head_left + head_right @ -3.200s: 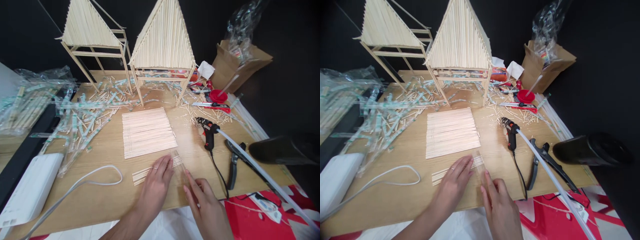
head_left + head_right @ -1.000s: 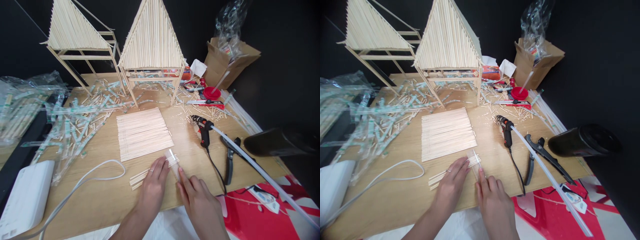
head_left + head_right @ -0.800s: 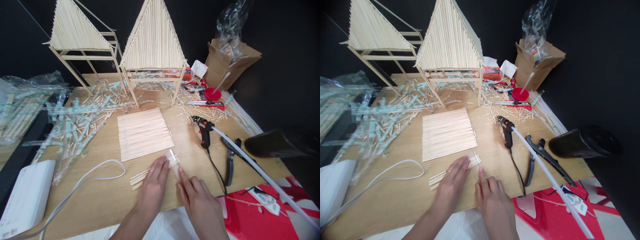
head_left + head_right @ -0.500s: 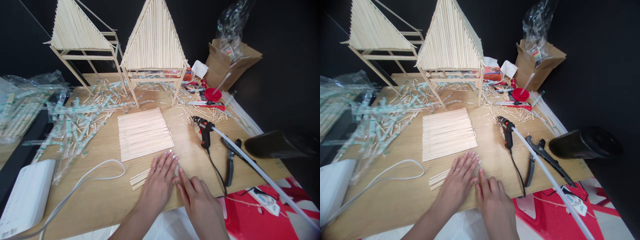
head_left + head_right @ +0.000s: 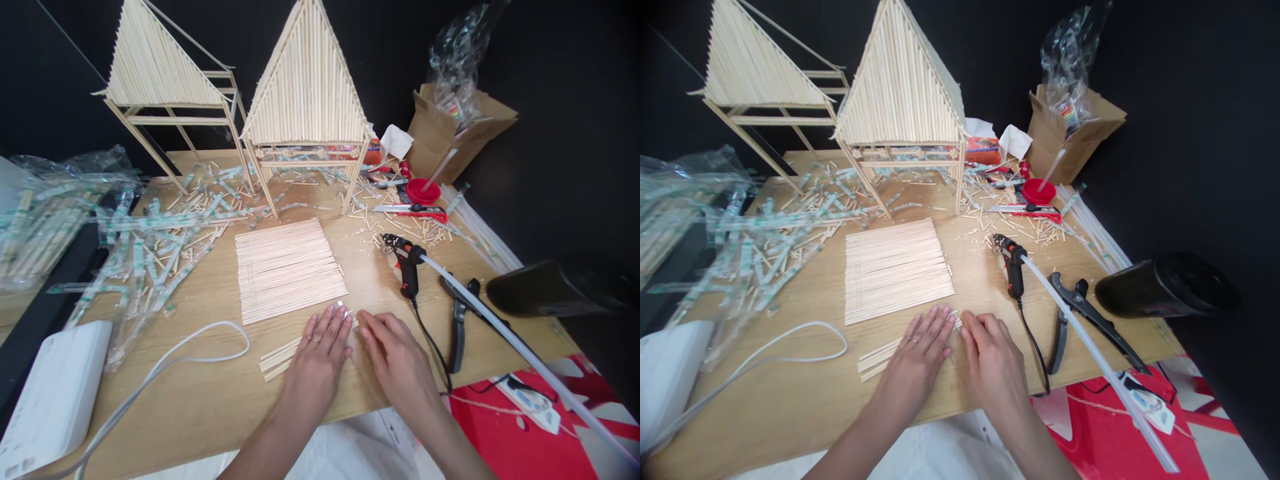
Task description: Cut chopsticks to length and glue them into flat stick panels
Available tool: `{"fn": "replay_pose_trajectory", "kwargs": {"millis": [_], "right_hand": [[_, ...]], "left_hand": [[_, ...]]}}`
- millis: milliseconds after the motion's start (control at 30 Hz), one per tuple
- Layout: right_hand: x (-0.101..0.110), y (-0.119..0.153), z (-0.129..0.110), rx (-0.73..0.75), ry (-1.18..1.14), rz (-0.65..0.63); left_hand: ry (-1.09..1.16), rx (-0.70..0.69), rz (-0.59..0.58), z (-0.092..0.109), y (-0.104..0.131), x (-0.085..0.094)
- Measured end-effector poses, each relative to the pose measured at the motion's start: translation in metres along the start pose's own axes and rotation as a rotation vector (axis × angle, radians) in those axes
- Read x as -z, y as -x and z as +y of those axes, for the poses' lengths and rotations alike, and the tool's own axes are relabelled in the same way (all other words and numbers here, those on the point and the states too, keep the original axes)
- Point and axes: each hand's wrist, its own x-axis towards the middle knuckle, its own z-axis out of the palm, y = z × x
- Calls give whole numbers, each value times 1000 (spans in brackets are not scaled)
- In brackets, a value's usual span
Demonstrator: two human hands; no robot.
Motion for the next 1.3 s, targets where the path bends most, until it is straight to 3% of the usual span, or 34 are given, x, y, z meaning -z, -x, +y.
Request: {"fn": "replay_pose_trajectory", "kwargs": {"millis": [167, 467, 1000, 1300], "right_hand": [[-8, -15, 2, -13, -141, -12], [-11, -14, 2, -95, -298, 3], [-12, -15, 2, -141, -378, -7], [-7, -14, 6, -96, -327, -47]], "left_hand": [[79, 34, -35, 0, 1, 0], [160, 60, -47, 0, 1, 3], [20, -16, -20, -2, 0, 4], [1, -46, -97, -5, 1, 10]]}}
